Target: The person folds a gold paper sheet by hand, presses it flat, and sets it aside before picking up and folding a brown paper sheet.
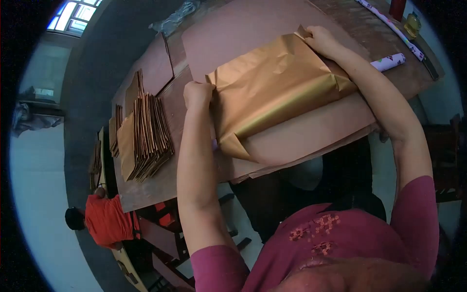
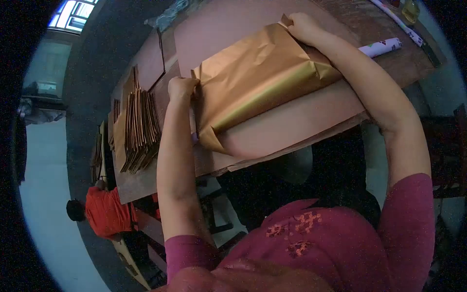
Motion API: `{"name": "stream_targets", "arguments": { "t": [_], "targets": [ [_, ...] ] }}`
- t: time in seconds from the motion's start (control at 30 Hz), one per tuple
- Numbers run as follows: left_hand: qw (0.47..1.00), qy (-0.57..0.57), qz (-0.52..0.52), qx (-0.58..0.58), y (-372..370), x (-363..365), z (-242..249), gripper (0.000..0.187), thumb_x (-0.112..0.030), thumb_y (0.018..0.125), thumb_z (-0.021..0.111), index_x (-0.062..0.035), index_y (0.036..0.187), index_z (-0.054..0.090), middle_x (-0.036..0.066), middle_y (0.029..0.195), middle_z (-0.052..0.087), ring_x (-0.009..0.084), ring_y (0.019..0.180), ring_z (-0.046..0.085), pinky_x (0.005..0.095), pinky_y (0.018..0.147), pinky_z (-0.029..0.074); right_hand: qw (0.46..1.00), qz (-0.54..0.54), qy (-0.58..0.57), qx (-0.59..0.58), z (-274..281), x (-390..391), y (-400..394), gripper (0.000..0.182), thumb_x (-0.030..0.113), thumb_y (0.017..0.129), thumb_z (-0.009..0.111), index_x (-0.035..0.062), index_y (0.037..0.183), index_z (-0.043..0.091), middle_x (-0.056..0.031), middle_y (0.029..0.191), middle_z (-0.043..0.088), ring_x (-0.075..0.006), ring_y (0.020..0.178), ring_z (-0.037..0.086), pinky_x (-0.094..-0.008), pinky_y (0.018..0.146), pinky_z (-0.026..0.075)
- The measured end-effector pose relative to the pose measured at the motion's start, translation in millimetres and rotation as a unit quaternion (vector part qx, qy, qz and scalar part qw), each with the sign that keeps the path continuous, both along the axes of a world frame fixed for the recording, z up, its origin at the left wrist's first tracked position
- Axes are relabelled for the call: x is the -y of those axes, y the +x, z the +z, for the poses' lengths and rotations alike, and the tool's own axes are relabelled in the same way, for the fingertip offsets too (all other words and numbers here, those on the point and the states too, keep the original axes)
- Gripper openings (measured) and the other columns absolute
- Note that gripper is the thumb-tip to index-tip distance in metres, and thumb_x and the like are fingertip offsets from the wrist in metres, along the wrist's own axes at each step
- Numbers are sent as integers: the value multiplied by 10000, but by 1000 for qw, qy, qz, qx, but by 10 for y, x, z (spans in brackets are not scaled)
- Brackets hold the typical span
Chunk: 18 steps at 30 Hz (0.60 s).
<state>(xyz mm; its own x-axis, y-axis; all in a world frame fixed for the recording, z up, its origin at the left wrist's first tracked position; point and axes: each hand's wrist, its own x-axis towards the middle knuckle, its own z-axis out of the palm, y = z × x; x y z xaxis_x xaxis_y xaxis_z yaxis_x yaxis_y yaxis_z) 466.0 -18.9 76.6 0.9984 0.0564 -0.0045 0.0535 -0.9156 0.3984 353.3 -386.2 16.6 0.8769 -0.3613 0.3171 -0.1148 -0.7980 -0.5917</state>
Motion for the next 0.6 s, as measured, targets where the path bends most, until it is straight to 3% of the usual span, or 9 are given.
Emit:
{"name": "stream_targets", "arguments": {
  "t": [0.07,0.13,0.27,0.33,0.4,0.43,0.5,0.57,0.6],
  "targets": [
    [999,-1,12,-53,-13,52,102,308,-262,745,781,1,901,742,165,844,736,285,829,724,397,787,550,1000,-6,-26,-5,25,-30,-10,221,162,855,624,0,1005,638,-227,999,669,-390,953,643,-468,807,505],
    [998,14,7,-60,178,47,28,250,-193,741,816,30,784,711,120,731,682,211,565,624,380,566,496,999,-8,-34,0,-81,-7,80,207,168,852,628,5,979,632,-223,985,664,-391,941,639,-469,797,503],
    [985,128,-44,-103,238,149,68,217,-198,811,717,14,856,715,115,783,664,240,667,620,413,606,487,1000,-16,-8,26,-77,-18,63,162,164,837,632,24,914,604,-207,935,646,-398,897,625,-472,769,492],
    [983,141,-55,-101,660,50,-255,230,-229,830,678,-6,874,714,115,809,656,254,696,601,434,612,476,999,-34,1,-11,63,-75,-16,170,163,849,624,26,947,602,-204,982,649,-395,946,628,-472,798,495],
    [991,112,-17,-66,556,87,-236,329,-170,835,658,54,1072,699,189,1056,719,302,928,709,424,809,551,998,-64,18,-11,76,-123,-38,210,180,854,627,29,998,602,-199,1045,655,-384,1006,630,-475,832,497],
    [991,111,-21,-65,591,64,-293,329,-170,835,658,54,1072,699,189,1056,719,302,928,709,424,809,551,996,-55,38,-66,254,-158,-161,245,178,859,623,29,1052,599,-191,1103,660,-379,1056,625,-482,863,495],
    [988,-123,64,-73,592,33,-337,247,-133,846,627,83,947,695,167,928,702,302,779,677,421,675,542,996,-75,25,-43,231,-162,-150,234,171,850,638,30,1032,602,-197,1060,665,-356,1016,644,-465,828,505],
    [977,-186,51,-86,529,9,-293,212,-118,864,607,66,945,674,154,908,681,278,751,653,401,641,518,995,-93,12,-20,203,-81,-119,223,164,841,653,30,1012,606,-203,1018,671,-333,976,664,-448,793,514],
    [963,-248,39,-99,441,-4,-209,178,-103,882,588,50,943,654,140,889,661,254,723,629,381,606,495,992,-64,89,-57,209,-19,-109,217,199,849,659,56,1010,631,-178,982,682,-321,937,667,-444,769,516]
  ]
}}
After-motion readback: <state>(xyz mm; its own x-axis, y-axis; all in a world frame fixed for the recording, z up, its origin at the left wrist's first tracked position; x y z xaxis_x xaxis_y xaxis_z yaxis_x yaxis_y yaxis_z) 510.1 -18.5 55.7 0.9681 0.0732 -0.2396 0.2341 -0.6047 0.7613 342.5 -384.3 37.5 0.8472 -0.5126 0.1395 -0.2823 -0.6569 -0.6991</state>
